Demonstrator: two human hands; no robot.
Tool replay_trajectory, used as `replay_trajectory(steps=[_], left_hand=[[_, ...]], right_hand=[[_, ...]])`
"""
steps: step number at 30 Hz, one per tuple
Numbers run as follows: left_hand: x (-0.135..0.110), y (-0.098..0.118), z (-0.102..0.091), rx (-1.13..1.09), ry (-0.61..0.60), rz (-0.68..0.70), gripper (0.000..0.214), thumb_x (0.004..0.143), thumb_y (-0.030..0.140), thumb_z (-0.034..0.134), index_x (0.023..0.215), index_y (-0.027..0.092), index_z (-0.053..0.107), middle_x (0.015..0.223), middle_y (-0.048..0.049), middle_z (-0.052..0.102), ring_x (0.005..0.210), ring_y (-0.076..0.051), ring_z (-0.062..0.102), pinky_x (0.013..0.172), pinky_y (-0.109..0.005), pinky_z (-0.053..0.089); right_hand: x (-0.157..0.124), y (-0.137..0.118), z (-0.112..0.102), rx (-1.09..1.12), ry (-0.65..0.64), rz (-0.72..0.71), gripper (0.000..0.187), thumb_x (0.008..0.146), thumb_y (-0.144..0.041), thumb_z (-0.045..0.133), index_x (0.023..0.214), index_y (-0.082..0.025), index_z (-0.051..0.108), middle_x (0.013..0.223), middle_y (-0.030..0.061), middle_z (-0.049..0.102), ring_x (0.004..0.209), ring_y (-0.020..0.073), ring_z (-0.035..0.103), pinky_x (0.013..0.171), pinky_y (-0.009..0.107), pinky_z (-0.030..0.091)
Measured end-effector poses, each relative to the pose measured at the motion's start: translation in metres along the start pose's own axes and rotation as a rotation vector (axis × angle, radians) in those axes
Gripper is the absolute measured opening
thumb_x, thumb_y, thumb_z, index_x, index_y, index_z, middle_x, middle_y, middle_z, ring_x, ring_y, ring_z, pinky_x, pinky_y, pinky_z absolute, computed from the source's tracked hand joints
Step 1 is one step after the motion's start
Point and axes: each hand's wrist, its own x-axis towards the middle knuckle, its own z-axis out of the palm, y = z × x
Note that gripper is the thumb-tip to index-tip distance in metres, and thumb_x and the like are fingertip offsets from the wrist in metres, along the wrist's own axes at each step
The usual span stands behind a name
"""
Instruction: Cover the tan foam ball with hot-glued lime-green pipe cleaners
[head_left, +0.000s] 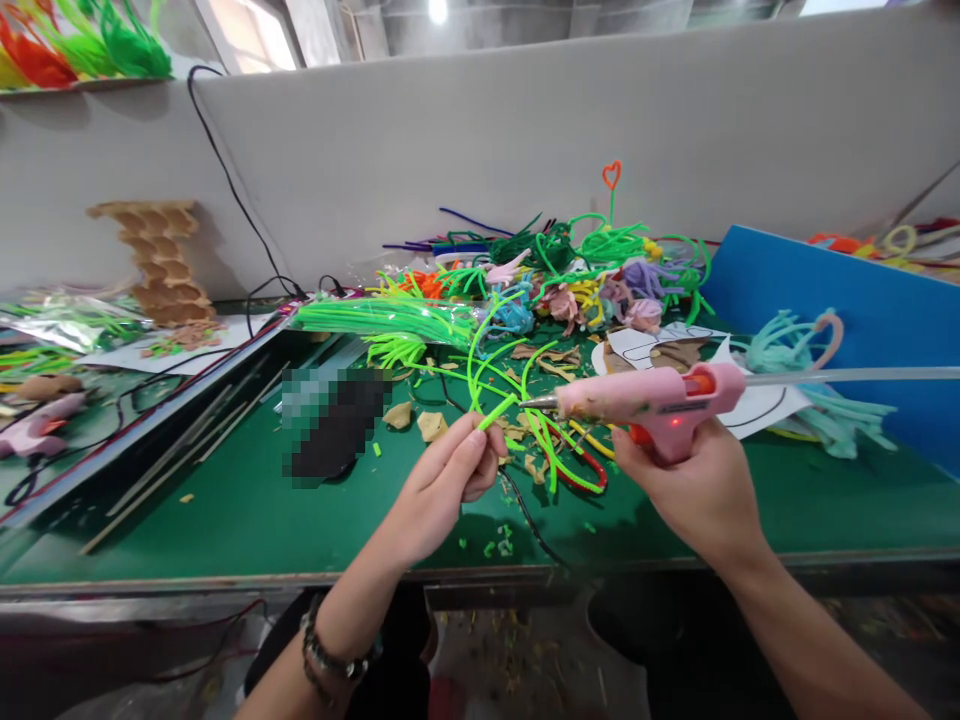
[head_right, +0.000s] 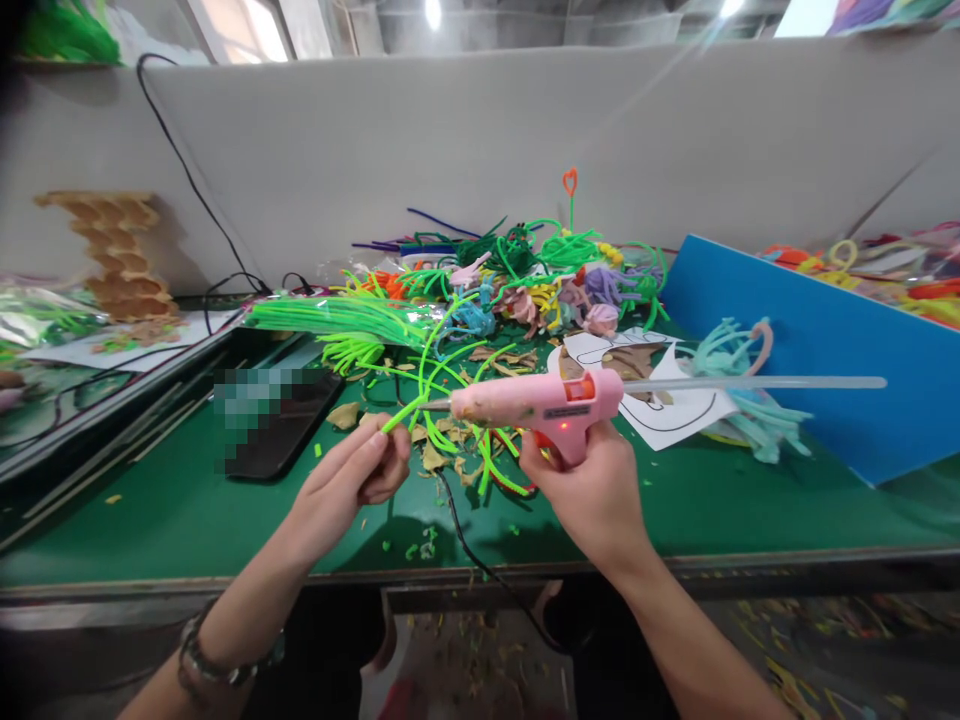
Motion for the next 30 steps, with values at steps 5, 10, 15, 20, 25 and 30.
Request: replay_trajectory(steps=[5,10,15,20,25,30], left_hand=[[-0.002,-0.001,0.0,-0.021,-0.021,-0.016,0.029,0.087,0.043,0.044,0.077,0.016,0.048,0.05,0.0092,0.026,0.043,-0.006,0.018,0.04,-0.021,0.014],[-0.004,0.0,0.001,-0.039,-0.051,-0.015,0.028,0.089,0.041,0.042,0.077,0.016,0.048,0.05,0.0094,0.025,0.043,-0.006,0.018,0.04,-0.021,0.014],[-0.004,0.0,0.0,-0.034,-0.066,-0.026,0.028,0.089,0.04,0.041,0.077,0.016,0.048,0.051,0.0092,0.025,0.043,-0.006,0.017,0.04,-0.022,0.015],[-0.004,0.002,-0.002,-0.009,-0.068,-0.038,0.028,0.089,0.04,0.04,0.077,0.016,0.048,0.052,0.0088,0.025,0.044,-0.007,0.018,0.041,-0.022,0.016],[-0.005,0.004,-0.002,0.023,-0.038,-0.052,0.031,0.087,0.044,0.042,0.076,0.016,0.048,0.052,0.0084,0.026,0.044,-0.007,0.019,0.042,-0.023,0.016],[-0.005,0.003,-0.002,-0.001,-0.061,-0.042,0.029,0.089,0.042,0.041,0.077,0.016,0.049,0.052,0.0084,0.026,0.044,-0.007,0.019,0.042,-0.023,0.016]], right_hand=[[0.003,0.005,0.001,-0.034,0.017,-0.02,0.021,0.06,-0.038,0.056,0.054,-0.023,0.043,0.042,-0.0045,0.042,0.037,0.0101,0.037,0.037,0.026,0.032],[0.001,0.011,0.004,-0.054,0.027,-0.064,0.019,0.062,-0.036,0.054,0.055,-0.022,0.043,0.042,-0.0052,0.039,0.037,0.0095,0.036,0.035,0.025,0.03],[0.006,0.008,0.001,-0.069,-0.003,-0.084,0.019,0.06,-0.034,0.053,0.05,-0.023,0.041,0.039,-0.0048,0.039,0.034,0.0092,0.034,0.033,0.025,0.028],[0.006,0.006,0.0,-0.085,-0.017,-0.086,0.019,0.059,-0.035,0.052,0.049,-0.024,0.04,0.038,-0.0043,0.038,0.034,0.01,0.035,0.033,0.026,0.028],[0.005,0.011,0.0,-0.09,0.0,-0.113,0.016,0.062,-0.034,0.053,0.055,-0.024,0.043,0.041,-0.0043,0.04,0.036,0.0108,0.036,0.035,0.026,0.028],[0.008,0.004,-0.002,-0.085,-0.025,-0.097,0.019,0.06,-0.034,0.052,0.05,-0.025,0.039,0.04,-0.0035,0.039,0.036,0.0108,0.035,0.035,0.026,0.028]])
